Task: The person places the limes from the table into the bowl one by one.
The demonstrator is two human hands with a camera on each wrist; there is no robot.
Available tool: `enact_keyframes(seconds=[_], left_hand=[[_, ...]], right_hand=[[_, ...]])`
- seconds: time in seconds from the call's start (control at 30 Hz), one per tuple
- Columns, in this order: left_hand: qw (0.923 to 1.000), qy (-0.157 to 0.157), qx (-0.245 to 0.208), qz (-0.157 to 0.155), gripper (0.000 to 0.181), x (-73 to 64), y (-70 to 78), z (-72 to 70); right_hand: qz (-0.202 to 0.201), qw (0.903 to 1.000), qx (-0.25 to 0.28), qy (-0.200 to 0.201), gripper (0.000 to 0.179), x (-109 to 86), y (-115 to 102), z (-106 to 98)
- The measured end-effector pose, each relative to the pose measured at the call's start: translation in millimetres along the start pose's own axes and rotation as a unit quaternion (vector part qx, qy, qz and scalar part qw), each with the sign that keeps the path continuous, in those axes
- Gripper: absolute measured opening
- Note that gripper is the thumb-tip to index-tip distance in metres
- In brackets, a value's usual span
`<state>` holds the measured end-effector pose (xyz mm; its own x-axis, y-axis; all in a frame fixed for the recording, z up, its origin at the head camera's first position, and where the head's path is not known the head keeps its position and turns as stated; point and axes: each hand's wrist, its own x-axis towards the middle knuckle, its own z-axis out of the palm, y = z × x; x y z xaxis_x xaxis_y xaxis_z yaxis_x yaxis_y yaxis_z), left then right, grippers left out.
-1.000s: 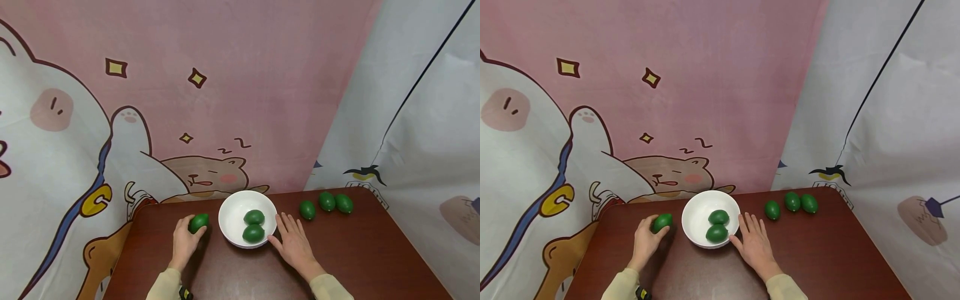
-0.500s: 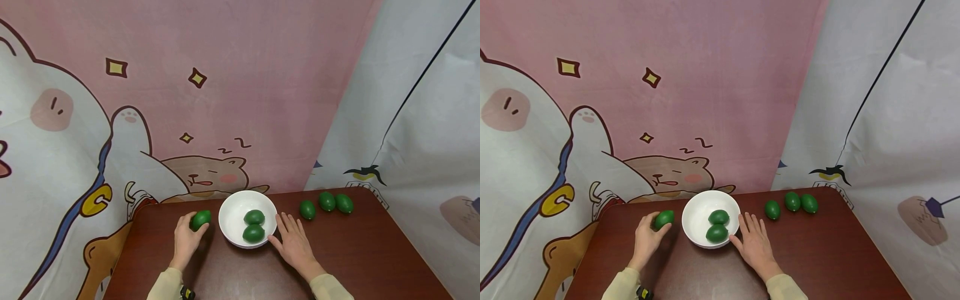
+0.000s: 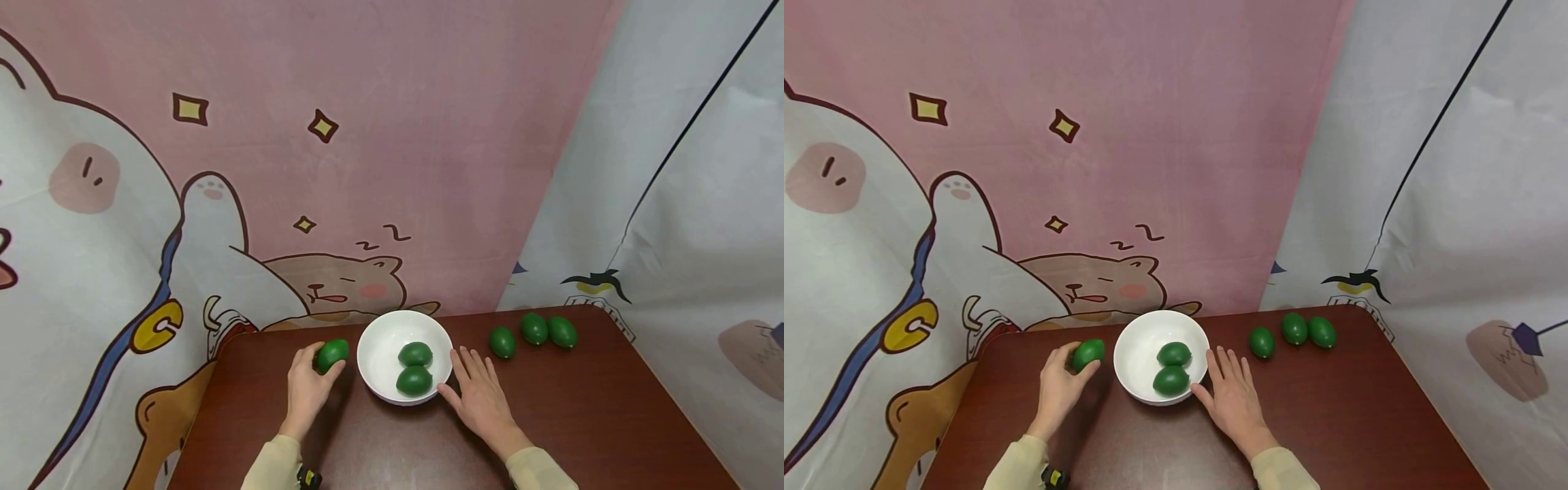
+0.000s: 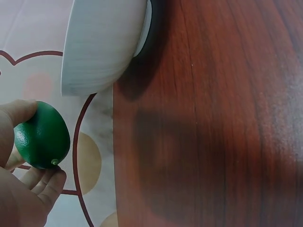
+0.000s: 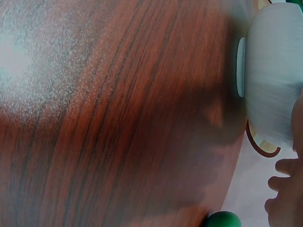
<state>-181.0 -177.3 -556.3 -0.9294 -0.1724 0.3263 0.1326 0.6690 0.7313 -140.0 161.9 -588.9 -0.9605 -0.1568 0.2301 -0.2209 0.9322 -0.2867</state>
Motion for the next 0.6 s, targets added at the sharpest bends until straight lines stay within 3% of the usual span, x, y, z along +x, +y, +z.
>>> enact_keyframes(seconds=[0.6], left_hand=[[0.9999, -0.010, -0.006, 0.007, 0.057, 2.6, 19.2, 1.5]], right_hand=[[0.002, 1.0000, 0.007, -0.002, 0.079, -0.4, -1, -1]])
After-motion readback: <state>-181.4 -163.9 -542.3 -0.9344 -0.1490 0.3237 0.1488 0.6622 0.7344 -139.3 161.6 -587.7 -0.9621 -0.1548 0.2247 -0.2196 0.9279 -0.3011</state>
